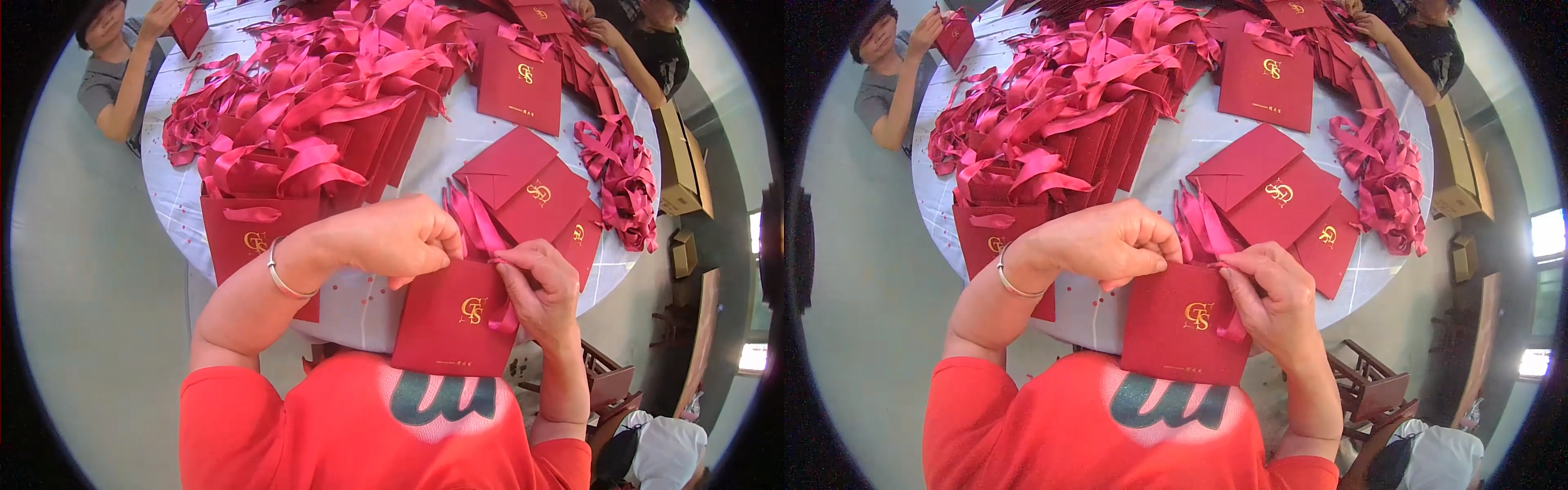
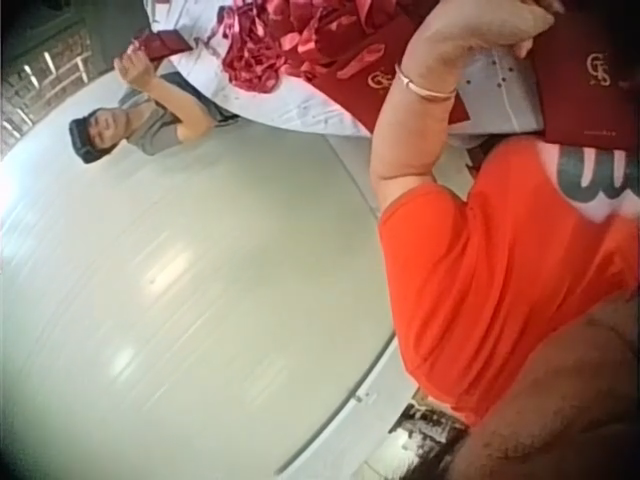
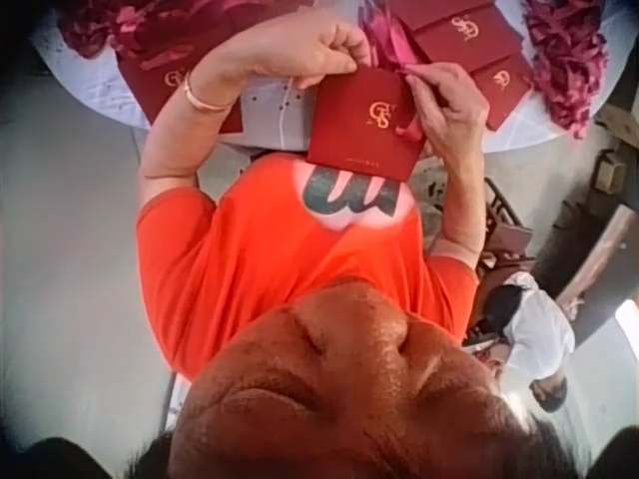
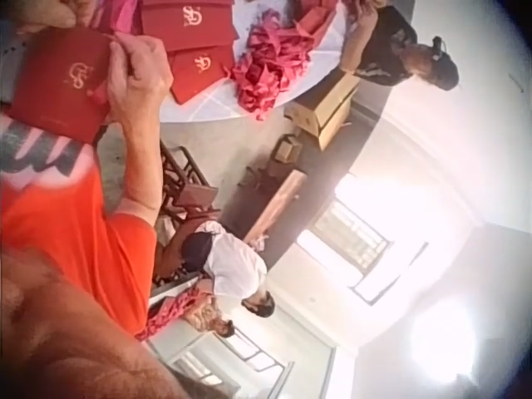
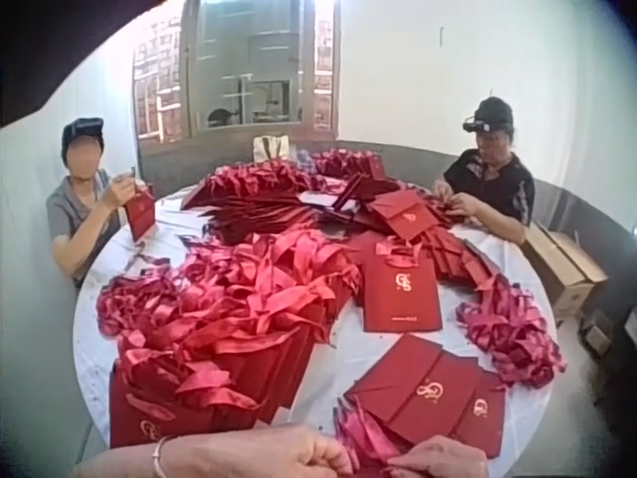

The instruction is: The person attaches ribbon handles to paper gift bags by hand, threading ribbons into slits on each bag and folding the bags.

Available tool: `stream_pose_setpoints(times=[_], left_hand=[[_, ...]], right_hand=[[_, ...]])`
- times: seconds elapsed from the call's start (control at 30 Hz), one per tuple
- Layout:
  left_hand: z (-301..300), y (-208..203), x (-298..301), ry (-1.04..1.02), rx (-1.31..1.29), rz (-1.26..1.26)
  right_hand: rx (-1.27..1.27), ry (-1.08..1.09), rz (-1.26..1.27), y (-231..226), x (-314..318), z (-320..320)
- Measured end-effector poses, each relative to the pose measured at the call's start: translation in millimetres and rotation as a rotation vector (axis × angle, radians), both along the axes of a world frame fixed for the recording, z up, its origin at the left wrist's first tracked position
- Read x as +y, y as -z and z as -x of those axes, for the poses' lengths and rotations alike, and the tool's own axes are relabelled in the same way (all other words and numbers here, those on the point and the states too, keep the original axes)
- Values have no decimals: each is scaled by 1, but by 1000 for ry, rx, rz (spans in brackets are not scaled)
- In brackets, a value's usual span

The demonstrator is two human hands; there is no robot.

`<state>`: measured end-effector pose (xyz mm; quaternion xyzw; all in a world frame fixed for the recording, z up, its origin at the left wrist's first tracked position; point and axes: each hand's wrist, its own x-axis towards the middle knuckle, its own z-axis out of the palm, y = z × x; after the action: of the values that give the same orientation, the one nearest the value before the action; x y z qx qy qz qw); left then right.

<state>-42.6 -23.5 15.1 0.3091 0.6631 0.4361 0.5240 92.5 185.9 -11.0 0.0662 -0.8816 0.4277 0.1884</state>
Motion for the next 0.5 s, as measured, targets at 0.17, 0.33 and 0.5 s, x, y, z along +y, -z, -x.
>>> stream_pose_setpoints(times=[0.17, 0.33, 0.5], left_hand=[[-1, 0, 2, -20, -74, 21], [2, 7, 2, 48, -131, 6], [0, 6, 3, 19, -191, -21]], right_hand=[[-5, 25, 14, 4, 0, -2], [68, 11, 5, 7, 0, -2], [84, 21, -7, 3, -2, -4]])
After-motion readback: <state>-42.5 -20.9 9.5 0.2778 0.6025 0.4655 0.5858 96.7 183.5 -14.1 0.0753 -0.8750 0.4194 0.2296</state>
